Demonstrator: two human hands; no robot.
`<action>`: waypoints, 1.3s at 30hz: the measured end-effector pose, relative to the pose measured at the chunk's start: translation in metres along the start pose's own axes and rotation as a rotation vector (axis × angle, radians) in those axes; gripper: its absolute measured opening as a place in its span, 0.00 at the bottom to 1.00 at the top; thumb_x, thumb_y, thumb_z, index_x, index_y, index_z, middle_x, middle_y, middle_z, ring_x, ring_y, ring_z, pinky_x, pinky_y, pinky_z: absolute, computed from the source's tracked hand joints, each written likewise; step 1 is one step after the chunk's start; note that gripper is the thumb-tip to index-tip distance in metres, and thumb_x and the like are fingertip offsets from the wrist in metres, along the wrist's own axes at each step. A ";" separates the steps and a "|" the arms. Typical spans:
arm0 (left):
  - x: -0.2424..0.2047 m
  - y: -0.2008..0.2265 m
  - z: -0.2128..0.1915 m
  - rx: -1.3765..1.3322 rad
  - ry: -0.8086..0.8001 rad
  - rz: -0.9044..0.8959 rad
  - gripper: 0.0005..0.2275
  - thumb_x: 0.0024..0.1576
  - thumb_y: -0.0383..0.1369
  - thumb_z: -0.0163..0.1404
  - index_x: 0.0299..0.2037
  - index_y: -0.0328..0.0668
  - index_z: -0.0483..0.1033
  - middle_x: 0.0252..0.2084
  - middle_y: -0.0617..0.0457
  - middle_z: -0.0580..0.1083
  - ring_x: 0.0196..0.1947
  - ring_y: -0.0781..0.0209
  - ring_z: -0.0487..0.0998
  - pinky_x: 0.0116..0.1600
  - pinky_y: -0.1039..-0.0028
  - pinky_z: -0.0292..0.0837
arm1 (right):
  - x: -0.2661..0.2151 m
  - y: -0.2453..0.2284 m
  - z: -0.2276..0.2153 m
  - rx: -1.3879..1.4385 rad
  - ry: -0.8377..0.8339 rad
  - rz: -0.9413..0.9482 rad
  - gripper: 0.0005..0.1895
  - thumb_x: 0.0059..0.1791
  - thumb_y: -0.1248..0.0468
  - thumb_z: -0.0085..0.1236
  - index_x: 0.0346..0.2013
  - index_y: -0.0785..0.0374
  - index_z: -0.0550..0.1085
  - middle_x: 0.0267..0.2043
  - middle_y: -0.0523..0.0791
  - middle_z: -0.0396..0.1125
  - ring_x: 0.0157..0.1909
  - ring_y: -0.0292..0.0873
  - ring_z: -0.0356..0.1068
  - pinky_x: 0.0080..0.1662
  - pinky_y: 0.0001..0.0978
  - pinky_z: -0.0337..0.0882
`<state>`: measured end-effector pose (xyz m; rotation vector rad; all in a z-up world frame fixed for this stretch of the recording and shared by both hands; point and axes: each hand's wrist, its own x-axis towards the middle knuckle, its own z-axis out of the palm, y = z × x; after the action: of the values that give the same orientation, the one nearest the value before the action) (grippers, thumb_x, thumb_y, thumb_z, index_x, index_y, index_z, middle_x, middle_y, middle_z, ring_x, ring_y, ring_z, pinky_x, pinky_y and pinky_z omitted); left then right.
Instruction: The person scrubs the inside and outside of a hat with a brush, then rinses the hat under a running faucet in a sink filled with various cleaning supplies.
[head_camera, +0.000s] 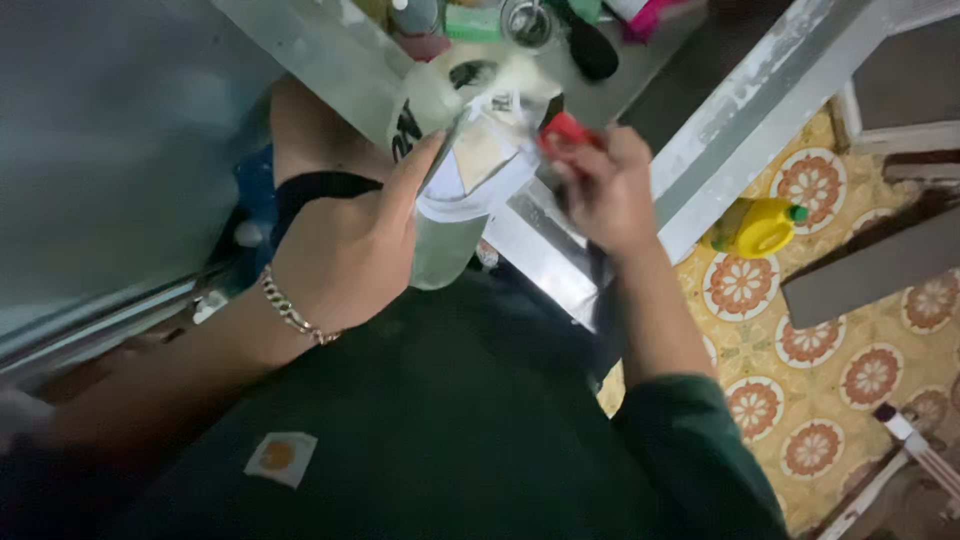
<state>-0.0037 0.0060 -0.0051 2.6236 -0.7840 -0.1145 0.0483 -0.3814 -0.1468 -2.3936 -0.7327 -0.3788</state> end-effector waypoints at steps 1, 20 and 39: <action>-0.005 0.001 -0.003 0.000 -0.006 -0.002 0.34 0.76 0.21 0.57 0.94 0.35 0.62 0.16 0.58 0.65 0.12 0.65 0.53 0.20 0.67 0.46 | 0.007 -0.031 0.000 0.005 -0.001 0.004 0.10 0.69 0.61 0.70 0.59 0.63 0.90 0.50 0.57 0.76 0.47 0.63 0.72 0.50 0.59 0.70; -0.018 -0.010 0.008 -0.309 0.119 -0.189 0.28 0.85 0.34 0.49 0.93 0.35 0.61 0.25 0.55 0.71 0.16 0.61 0.65 0.25 0.68 0.58 | 0.002 -0.042 -0.003 0.060 0.115 0.262 0.07 0.69 0.65 0.66 0.60 0.65 0.82 0.58 0.57 0.71 0.59 0.60 0.71 0.61 0.57 0.71; -0.012 -0.001 0.078 -0.905 0.754 -0.021 0.29 0.79 0.34 0.61 0.85 0.28 0.65 0.78 0.30 0.77 0.79 0.33 0.80 0.83 0.40 0.76 | 0.036 -0.179 -0.054 1.231 0.699 1.020 0.16 0.59 0.66 0.73 0.55 0.48 0.74 0.44 0.39 0.76 0.45 0.42 0.83 0.43 0.44 0.93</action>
<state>-0.0275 -0.0144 -0.0773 1.6084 -0.3064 0.4017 -0.0316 -0.2807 -0.0067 -1.0560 0.5121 -0.1804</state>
